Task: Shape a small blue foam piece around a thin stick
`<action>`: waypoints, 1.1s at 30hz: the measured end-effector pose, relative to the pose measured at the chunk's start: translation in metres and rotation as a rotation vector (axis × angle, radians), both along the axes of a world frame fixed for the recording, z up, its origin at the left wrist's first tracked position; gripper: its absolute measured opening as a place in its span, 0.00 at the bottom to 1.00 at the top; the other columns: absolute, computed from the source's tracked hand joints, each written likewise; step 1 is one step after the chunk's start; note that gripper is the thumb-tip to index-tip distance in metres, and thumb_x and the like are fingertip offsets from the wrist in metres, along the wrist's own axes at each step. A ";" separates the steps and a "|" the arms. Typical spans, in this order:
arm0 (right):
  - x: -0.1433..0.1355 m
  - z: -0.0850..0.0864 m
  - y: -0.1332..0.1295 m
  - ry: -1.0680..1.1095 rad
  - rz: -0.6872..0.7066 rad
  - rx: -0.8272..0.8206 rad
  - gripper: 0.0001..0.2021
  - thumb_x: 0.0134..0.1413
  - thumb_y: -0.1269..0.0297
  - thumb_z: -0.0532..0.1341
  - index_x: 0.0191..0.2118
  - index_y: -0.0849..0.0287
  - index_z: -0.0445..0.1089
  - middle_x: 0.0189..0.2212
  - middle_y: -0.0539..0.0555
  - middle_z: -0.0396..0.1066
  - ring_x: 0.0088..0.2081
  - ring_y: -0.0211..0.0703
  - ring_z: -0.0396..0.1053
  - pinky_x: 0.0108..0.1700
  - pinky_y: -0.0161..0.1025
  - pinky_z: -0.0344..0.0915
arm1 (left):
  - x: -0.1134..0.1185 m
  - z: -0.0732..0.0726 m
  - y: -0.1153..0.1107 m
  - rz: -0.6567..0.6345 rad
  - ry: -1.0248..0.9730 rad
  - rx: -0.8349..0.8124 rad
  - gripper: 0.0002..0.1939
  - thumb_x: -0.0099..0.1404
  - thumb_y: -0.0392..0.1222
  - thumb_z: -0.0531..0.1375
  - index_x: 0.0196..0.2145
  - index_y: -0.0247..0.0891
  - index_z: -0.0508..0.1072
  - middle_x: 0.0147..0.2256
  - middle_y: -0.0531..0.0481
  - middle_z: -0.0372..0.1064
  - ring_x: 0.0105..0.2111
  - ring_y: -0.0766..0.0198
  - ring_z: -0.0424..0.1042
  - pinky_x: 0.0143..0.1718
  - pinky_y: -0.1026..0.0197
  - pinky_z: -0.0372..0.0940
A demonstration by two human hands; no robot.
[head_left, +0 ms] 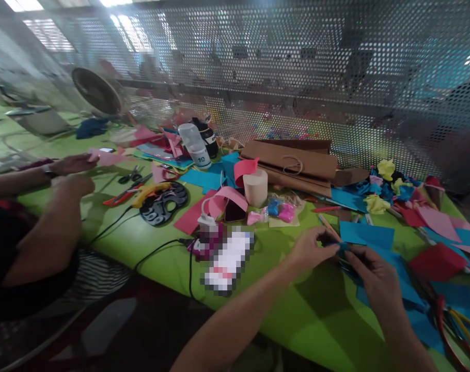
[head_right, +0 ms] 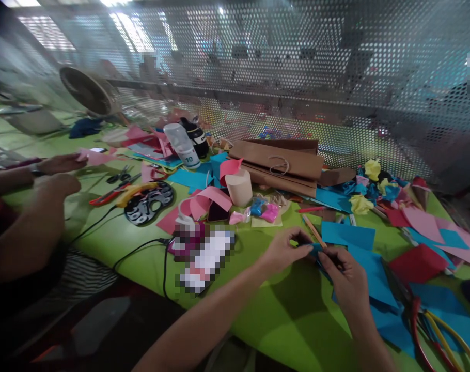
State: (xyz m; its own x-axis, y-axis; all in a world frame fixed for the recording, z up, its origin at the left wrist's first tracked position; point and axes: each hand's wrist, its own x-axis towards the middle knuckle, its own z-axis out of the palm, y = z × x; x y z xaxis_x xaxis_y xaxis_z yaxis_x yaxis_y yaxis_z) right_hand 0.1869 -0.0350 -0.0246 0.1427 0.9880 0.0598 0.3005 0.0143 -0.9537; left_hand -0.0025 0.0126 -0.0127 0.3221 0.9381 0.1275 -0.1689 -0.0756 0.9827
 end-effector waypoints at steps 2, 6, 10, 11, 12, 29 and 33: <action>-0.001 0.001 0.000 0.005 -0.004 -0.008 0.16 0.53 0.45 0.70 0.38 0.53 0.79 0.37 0.55 0.78 0.41 0.53 0.73 0.44 0.46 0.68 | -0.001 0.001 0.000 0.004 0.023 0.006 0.05 0.61 0.37 0.67 0.36 0.34 0.77 0.34 0.49 0.74 0.35 0.63 0.74 0.41 0.60 0.71; -0.003 0.004 -0.002 0.013 -0.013 -0.014 0.18 0.52 0.45 0.70 0.39 0.54 0.79 0.37 0.55 0.78 0.40 0.52 0.73 0.42 0.46 0.68 | -0.002 0.005 0.000 0.007 0.048 0.037 0.04 0.61 0.36 0.66 0.35 0.35 0.77 0.33 0.49 0.74 0.36 0.62 0.74 0.41 0.60 0.70; -0.005 0.006 -0.003 -0.022 -0.002 0.006 0.18 0.53 0.44 0.69 0.39 0.55 0.80 0.38 0.56 0.79 0.40 0.52 0.73 0.41 0.45 0.69 | -0.003 0.009 -0.002 0.008 0.043 0.053 0.06 0.60 0.37 0.67 0.35 0.34 0.78 0.34 0.48 0.75 0.37 0.62 0.73 0.41 0.61 0.68; -0.006 0.007 -0.003 -0.026 0.004 0.009 0.18 0.53 0.44 0.69 0.39 0.55 0.80 0.37 0.56 0.79 0.39 0.52 0.74 0.40 0.45 0.70 | -0.003 0.010 -0.002 0.010 0.040 0.062 0.06 0.60 0.37 0.68 0.35 0.34 0.78 0.34 0.47 0.75 0.37 0.62 0.73 0.40 0.61 0.68; -0.006 0.006 -0.003 -0.028 0.010 0.013 0.19 0.53 0.44 0.69 0.39 0.55 0.80 0.36 0.56 0.80 0.39 0.52 0.74 0.39 0.45 0.71 | -0.003 0.011 -0.003 0.012 0.037 0.073 0.06 0.60 0.37 0.67 0.35 0.34 0.78 0.34 0.47 0.75 0.36 0.62 0.73 0.40 0.62 0.67; -0.012 0.011 -0.006 -0.142 0.043 0.062 0.14 0.57 0.48 0.67 0.36 0.54 0.79 0.34 0.55 0.78 0.37 0.50 0.72 0.37 0.42 0.67 | -0.004 0.011 -0.002 0.020 0.137 0.129 0.03 0.61 0.36 0.65 0.34 0.35 0.79 0.35 0.47 0.77 0.37 0.61 0.74 0.39 0.62 0.66; -0.009 0.007 -0.005 -0.080 0.038 0.039 0.14 0.56 0.48 0.68 0.38 0.54 0.79 0.37 0.55 0.78 0.39 0.51 0.73 0.40 0.43 0.69 | -0.004 0.011 -0.002 0.021 0.106 0.128 0.05 0.61 0.38 0.66 0.35 0.35 0.78 0.35 0.48 0.76 0.37 0.61 0.74 0.39 0.62 0.67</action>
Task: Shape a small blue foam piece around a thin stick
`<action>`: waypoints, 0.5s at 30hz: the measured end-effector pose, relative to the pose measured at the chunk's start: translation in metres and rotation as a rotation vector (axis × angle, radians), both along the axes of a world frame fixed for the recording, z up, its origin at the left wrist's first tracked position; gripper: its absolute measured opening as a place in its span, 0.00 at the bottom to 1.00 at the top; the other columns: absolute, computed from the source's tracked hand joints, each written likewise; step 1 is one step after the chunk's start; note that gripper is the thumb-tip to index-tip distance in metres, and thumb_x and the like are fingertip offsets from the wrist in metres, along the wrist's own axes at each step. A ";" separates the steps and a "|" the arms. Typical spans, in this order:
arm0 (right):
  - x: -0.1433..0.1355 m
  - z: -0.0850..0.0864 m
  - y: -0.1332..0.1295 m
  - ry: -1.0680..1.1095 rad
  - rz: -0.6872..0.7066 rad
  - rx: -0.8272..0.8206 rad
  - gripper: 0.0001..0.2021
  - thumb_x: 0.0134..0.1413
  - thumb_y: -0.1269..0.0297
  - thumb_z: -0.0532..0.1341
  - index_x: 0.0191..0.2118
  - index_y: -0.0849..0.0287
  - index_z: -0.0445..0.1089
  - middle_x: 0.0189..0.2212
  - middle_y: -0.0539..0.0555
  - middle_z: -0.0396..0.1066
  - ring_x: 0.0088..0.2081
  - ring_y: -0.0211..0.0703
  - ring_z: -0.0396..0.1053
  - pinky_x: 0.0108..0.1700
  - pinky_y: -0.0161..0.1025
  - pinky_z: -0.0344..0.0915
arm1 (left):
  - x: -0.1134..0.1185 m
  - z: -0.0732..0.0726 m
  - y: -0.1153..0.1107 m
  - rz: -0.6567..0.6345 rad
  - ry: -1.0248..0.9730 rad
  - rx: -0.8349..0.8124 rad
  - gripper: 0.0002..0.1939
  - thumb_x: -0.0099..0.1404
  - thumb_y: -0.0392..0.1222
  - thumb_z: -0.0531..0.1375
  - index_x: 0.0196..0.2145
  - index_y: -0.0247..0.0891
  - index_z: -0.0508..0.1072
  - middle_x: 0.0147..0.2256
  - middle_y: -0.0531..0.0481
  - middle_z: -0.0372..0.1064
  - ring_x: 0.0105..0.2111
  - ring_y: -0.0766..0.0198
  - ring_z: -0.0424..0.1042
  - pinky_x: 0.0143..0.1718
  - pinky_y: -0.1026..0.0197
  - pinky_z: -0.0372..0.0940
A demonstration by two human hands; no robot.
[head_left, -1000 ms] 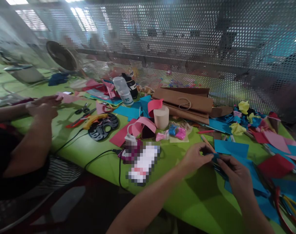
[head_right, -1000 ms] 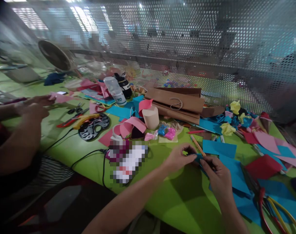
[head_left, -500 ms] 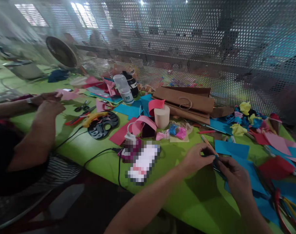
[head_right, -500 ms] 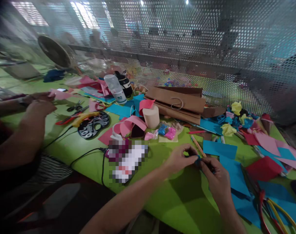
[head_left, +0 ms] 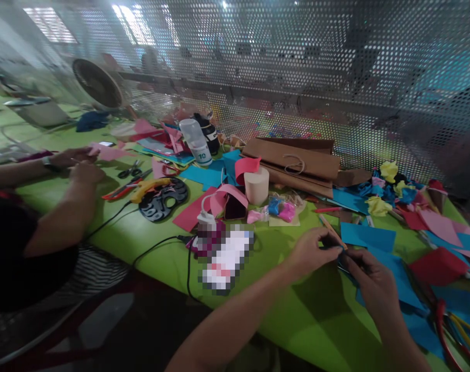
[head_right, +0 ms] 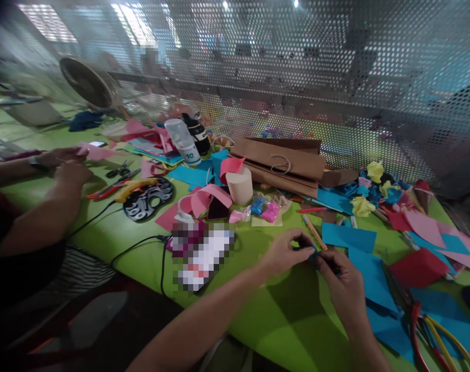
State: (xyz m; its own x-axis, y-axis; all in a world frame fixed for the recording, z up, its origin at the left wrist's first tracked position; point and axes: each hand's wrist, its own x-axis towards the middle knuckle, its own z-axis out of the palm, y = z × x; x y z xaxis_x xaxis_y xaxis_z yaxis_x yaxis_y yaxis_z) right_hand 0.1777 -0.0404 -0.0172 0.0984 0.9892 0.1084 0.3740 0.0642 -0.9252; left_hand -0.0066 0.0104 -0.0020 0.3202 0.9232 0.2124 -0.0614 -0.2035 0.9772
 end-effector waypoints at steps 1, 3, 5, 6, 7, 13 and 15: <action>0.001 -0.001 0.000 0.022 -0.010 -0.008 0.14 0.56 0.48 0.68 0.38 0.54 0.80 0.37 0.55 0.78 0.39 0.51 0.73 0.40 0.44 0.69 | 0.000 0.000 0.000 0.001 -0.005 -0.009 0.05 0.61 0.38 0.66 0.35 0.35 0.78 0.35 0.48 0.76 0.37 0.61 0.74 0.40 0.62 0.68; 0.003 -0.003 0.001 0.065 -0.044 -0.026 0.16 0.55 0.47 0.69 0.39 0.54 0.80 0.36 0.56 0.79 0.40 0.53 0.73 0.40 0.45 0.70 | 0.000 -0.002 0.001 -0.002 -0.002 -0.036 0.05 0.60 0.37 0.66 0.36 0.35 0.78 0.35 0.48 0.75 0.37 0.61 0.74 0.41 0.61 0.69; 0.003 -0.003 0.002 0.099 -0.083 -0.035 0.17 0.53 0.46 0.70 0.39 0.54 0.80 0.37 0.56 0.79 0.40 0.53 0.73 0.41 0.45 0.69 | 0.000 -0.003 0.001 -0.005 0.007 -0.058 0.05 0.61 0.36 0.65 0.36 0.35 0.77 0.35 0.48 0.75 0.38 0.60 0.75 0.41 0.61 0.70; 0.003 -0.003 0.002 0.110 -0.097 -0.033 0.17 0.52 0.46 0.71 0.39 0.54 0.80 0.37 0.56 0.79 0.40 0.53 0.73 0.41 0.45 0.69 | 0.000 -0.004 0.001 -0.002 0.009 -0.064 0.05 0.61 0.36 0.65 0.37 0.35 0.77 0.35 0.48 0.75 0.38 0.60 0.75 0.41 0.60 0.70; 0.003 -0.003 0.002 0.119 -0.106 -0.028 0.17 0.51 0.46 0.71 0.38 0.54 0.80 0.37 0.55 0.79 0.40 0.52 0.73 0.42 0.44 0.68 | 0.000 -0.004 0.002 0.002 0.008 -0.069 0.05 0.61 0.36 0.65 0.37 0.35 0.77 0.36 0.48 0.76 0.38 0.60 0.75 0.41 0.60 0.70; 0.004 -0.001 0.002 0.159 -0.135 -0.032 0.16 0.51 0.46 0.72 0.38 0.53 0.80 0.37 0.53 0.79 0.40 0.50 0.72 0.41 0.43 0.67 | 0.001 -0.002 0.001 0.013 -0.029 -0.095 0.05 0.62 0.38 0.66 0.36 0.35 0.77 0.35 0.47 0.75 0.38 0.60 0.74 0.41 0.61 0.70; 0.005 0.000 0.002 0.158 -0.168 -0.038 0.16 0.51 0.46 0.72 0.38 0.52 0.80 0.35 0.52 0.79 0.39 0.49 0.71 0.40 0.42 0.67 | 0.001 0.000 0.000 0.032 -0.038 -0.108 0.06 0.62 0.39 0.67 0.36 0.35 0.78 0.35 0.47 0.75 0.37 0.61 0.74 0.40 0.61 0.69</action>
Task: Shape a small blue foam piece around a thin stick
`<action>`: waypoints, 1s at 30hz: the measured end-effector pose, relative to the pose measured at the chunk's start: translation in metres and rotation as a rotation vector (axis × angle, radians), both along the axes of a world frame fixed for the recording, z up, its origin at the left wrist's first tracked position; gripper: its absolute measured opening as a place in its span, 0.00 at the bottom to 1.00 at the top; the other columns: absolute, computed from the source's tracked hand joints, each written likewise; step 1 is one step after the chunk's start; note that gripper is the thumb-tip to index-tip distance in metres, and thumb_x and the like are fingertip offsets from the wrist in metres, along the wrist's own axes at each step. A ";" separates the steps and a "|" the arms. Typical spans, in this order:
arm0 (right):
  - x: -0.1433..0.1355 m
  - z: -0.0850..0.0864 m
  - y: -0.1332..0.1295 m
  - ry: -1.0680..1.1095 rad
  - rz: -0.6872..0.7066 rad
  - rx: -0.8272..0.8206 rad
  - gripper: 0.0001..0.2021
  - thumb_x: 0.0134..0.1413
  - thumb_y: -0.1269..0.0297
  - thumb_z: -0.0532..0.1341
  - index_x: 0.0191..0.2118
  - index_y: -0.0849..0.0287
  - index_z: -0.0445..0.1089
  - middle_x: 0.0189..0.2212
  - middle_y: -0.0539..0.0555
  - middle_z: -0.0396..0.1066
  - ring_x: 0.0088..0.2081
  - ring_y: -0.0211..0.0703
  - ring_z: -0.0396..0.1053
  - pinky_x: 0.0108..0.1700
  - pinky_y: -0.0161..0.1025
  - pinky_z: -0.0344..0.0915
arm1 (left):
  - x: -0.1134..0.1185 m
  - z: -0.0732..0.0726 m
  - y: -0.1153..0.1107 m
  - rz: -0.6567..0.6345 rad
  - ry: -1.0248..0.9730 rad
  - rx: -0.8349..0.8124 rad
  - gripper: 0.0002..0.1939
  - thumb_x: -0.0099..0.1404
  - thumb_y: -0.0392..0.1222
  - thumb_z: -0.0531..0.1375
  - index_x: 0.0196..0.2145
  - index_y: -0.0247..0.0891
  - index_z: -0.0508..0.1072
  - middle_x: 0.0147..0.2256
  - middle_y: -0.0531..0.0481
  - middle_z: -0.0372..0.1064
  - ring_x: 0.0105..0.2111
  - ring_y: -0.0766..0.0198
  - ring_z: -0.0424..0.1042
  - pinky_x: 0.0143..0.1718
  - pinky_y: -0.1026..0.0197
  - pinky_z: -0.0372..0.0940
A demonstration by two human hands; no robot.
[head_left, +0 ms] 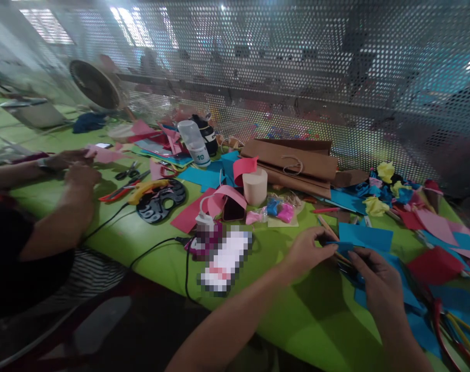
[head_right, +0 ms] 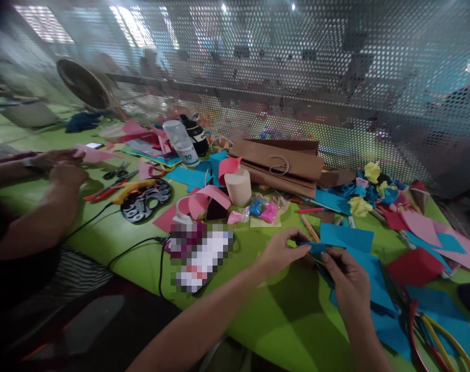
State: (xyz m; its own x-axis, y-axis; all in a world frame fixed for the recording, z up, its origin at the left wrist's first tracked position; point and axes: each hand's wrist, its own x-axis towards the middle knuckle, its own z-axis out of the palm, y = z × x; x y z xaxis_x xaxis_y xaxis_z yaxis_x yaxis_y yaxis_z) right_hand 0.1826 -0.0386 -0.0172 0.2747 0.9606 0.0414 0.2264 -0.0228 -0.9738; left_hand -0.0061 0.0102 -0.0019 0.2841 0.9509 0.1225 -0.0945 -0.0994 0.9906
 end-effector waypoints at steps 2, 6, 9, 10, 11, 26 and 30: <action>0.001 0.001 0.000 0.009 -0.024 0.003 0.15 0.51 0.47 0.72 0.38 0.52 0.80 0.34 0.51 0.78 0.38 0.48 0.70 0.39 0.41 0.66 | -0.001 0.002 -0.001 0.017 -0.012 -0.013 0.06 0.61 0.39 0.67 0.35 0.35 0.77 0.35 0.48 0.75 0.37 0.61 0.73 0.39 0.62 0.68; 0.002 0.001 0.000 0.039 -0.027 0.016 0.15 0.51 0.48 0.73 0.39 0.51 0.80 0.34 0.50 0.77 0.38 0.47 0.69 0.39 0.41 0.65 | -0.002 0.005 -0.001 0.035 0.019 -0.007 0.04 0.62 0.37 0.66 0.35 0.35 0.77 0.35 0.48 0.75 0.37 0.61 0.73 0.39 0.62 0.67; 0.001 0.001 0.000 0.044 -0.028 0.006 0.15 0.51 0.48 0.73 0.39 0.52 0.80 0.34 0.50 0.77 0.38 0.47 0.68 0.39 0.41 0.64 | -0.003 0.005 0.000 0.037 0.058 0.007 0.03 0.62 0.36 0.66 0.35 0.36 0.77 0.35 0.48 0.76 0.38 0.61 0.73 0.38 0.63 0.67; 0.001 0.001 0.000 0.043 -0.033 0.009 0.16 0.50 0.47 0.73 0.39 0.52 0.80 0.34 0.50 0.77 0.38 0.47 0.68 0.39 0.41 0.64 | -0.003 0.005 0.000 0.035 0.058 0.012 0.03 0.62 0.37 0.66 0.35 0.36 0.77 0.35 0.48 0.76 0.37 0.61 0.73 0.38 0.63 0.66; 0.002 0.001 0.000 0.037 -0.040 0.008 0.16 0.50 0.47 0.73 0.39 0.52 0.80 0.33 0.51 0.77 0.38 0.48 0.69 0.39 0.41 0.64 | -0.003 0.005 0.001 0.033 0.053 0.016 0.03 0.62 0.37 0.66 0.35 0.36 0.78 0.35 0.48 0.76 0.37 0.61 0.73 0.38 0.63 0.66; -0.001 0.008 0.000 -0.015 -0.105 0.038 0.17 0.50 0.45 0.72 0.36 0.54 0.80 0.33 0.54 0.77 0.37 0.50 0.70 0.36 0.42 0.66 | -0.005 0.006 0.000 0.048 0.026 0.010 0.03 0.63 0.37 0.66 0.35 0.35 0.77 0.34 0.48 0.75 0.37 0.62 0.72 0.40 0.62 0.65; -0.001 0.009 -0.001 0.004 -0.111 0.026 0.18 0.49 0.45 0.73 0.36 0.54 0.80 0.33 0.53 0.78 0.37 0.49 0.71 0.37 0.41 0.67 | -0.006 0.005 0.002 0.044 0.024 0.026 0.03 0.63 0.37 0.66 0.34 0.35 0.77 0.33 0.49 0.74 0.36 0.62 0.71 0.39 0.62 0.64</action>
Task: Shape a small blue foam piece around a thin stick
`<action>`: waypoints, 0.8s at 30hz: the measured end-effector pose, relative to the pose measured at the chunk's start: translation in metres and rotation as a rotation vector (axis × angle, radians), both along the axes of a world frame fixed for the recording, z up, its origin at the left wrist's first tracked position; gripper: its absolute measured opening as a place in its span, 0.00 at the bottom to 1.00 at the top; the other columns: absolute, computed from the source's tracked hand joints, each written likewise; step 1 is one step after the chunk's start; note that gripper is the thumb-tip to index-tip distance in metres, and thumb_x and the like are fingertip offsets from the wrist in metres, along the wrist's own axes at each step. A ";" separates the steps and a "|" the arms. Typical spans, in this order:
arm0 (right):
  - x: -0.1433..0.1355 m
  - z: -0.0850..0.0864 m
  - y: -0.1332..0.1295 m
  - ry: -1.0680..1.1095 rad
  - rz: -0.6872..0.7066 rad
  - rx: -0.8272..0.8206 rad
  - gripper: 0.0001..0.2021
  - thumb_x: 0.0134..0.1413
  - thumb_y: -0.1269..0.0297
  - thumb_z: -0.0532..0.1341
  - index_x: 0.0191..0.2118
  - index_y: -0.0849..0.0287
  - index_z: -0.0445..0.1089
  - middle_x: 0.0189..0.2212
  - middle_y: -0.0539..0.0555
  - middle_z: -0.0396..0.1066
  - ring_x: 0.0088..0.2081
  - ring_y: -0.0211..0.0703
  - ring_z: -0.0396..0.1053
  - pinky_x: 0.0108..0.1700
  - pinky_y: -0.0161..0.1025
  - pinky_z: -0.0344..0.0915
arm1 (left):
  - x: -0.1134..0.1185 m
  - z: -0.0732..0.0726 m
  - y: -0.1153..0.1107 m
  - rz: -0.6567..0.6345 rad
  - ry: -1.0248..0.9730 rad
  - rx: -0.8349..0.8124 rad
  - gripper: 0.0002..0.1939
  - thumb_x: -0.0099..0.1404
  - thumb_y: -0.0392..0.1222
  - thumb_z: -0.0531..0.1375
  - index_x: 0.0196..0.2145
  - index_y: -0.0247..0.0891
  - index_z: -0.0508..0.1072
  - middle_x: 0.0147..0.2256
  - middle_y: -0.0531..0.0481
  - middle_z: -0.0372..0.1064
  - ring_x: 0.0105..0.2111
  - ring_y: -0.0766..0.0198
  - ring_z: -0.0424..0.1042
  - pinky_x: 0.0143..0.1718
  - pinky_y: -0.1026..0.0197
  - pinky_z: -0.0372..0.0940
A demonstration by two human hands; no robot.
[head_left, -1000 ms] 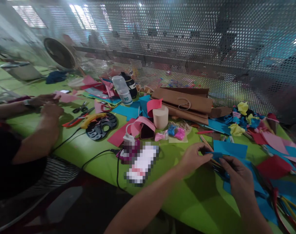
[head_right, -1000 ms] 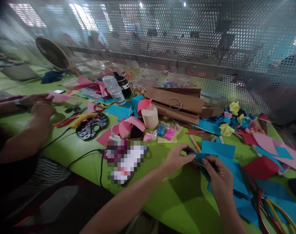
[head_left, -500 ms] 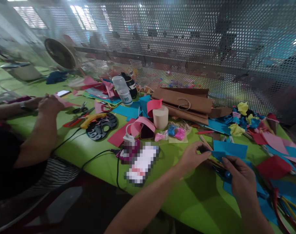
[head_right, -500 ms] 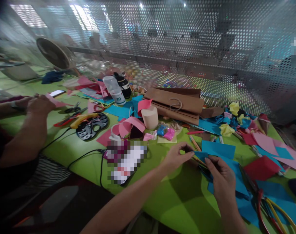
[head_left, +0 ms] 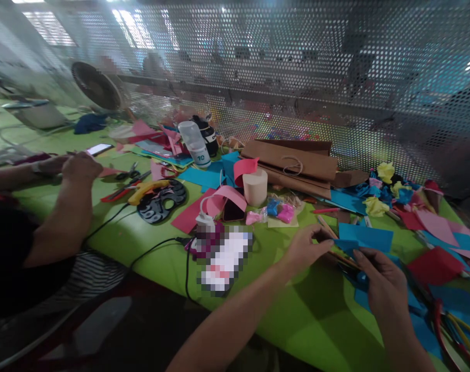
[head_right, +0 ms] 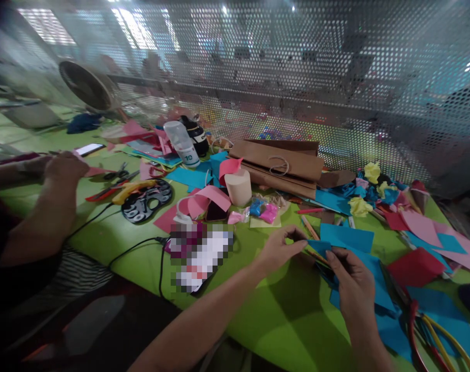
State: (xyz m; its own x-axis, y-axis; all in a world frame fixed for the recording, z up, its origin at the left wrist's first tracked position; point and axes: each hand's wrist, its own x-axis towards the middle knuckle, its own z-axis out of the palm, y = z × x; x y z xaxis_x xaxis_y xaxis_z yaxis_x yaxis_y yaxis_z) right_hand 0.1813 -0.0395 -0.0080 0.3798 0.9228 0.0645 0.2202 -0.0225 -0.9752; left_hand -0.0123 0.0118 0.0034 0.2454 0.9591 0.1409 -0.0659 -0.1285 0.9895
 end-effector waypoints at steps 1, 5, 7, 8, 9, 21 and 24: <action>0.000 0.000 0.000 0.003 -0.001 -0.002 0.18 0.48 0.45 0.73 0.36 0.54 0.80 0.33 0.53 0.78 0.37 0.49 0.71 0.37 0.41 0.67 | 0.000 0.000 0.000 -0.004 -0.012 0.006 0.04 0.63 0.38 0.66 0.34 0.35 0.77 0.33 0.49 0.74 0.36 0.62 0.71 0.39 0.62 0.64; 0.000 -0.002 0.001 0.007 0.032 -0.008 0.18 0.47 0.46 0.73 0.37 0.54 0.81 0.33 0.52 0.78 0.37 0.48 0.71 0.37 0.41 0.67 | 0.001 0.000 0.001 -0.012 -0.039 0.028 0.06 0.63 0.41 0.66 0.34 0.35 0.77 0.33 0.49 0.74 0.35 0.62 0.71 0.39 0.61 0.64; 0.000 -0.003 0.001 0.029 0.059 -0.003 0.17 0.48 0.47 0.74 0.36 0.54 0.81 0.32 0.51 0.77 0.36 0.46 0.70 0.37 0.39 0.66 | 0.002 0.000 0.001 -0.007 -0.018 0.031 0.05 0.63 0.40 0.66 0.33 0.35 0.76 0.33 0.49 0.74 0.35 0.62 0.71 0.39 0.62 0.64; 0.000 -0.004 0.002 0.041 0.067 -0.002 0.16 0.48 0.47 0.74 0.36 0.53 0.80 0.31 0.51 0.77 0.35 0.45 0.69 0.36 0.39 0.65 | 0.002 -0.001 0.001 -0.001 -0.005 0.032 0.05 0.64 0.40 0.66 0.33 0.36 0.76 0.32 0.49 0.74 0.35 0.62 0.71 0.39 0.62 0.64; 0.000 -0.004 0.002 0.050 0.070 -0.002 0.16 0.48 0.47 0.74 0.36 0.53 0.80 0.31 0.50 0.76 0.35 0.45 0.68 0.36 0.38 0.65 | 0.002 -0.001 0.002 0.005 0.004 0.033 0.05 0.64 0.40 0.66 0.32 0.36 0.76 0.32 0.49 0.74 0.35 0.62 0.71 0.38 0.62 0.63; -0.001 -0.012 0.001 -0.018 0.179 -0.026 0.18 0.51 0.45 0.72 0.38 0.54 0.80 0.37 0.54 0.79 0.40 0.50 0.72 0.41 0.42 0.67 | 0.005 -0.010 0.002 -0.068 -0.083 0.014 0.05 0.63 0.40 0.66 0.35 0.35 0.78 0.34 0.48 0.74 0.35 0.63 0.72 0.40 0.61 0.68; 0.000 -0.012 0.000 -0.064 0.182 -0.009 0.18 0.52 0.45 0.71 0.39 0.55 0.80 0.38 0.56 0.80 0.39 0.51 0.73 0.40 0.43 0.69 | 0.006 -0.011 0.002 -0.059 -0.090 0.007 0.05 0.62 0.38 0.66 0.35 0.35 0.78 0.34 0.48 0.74 0.35 0.63 0.72 0.39 0.61 0.68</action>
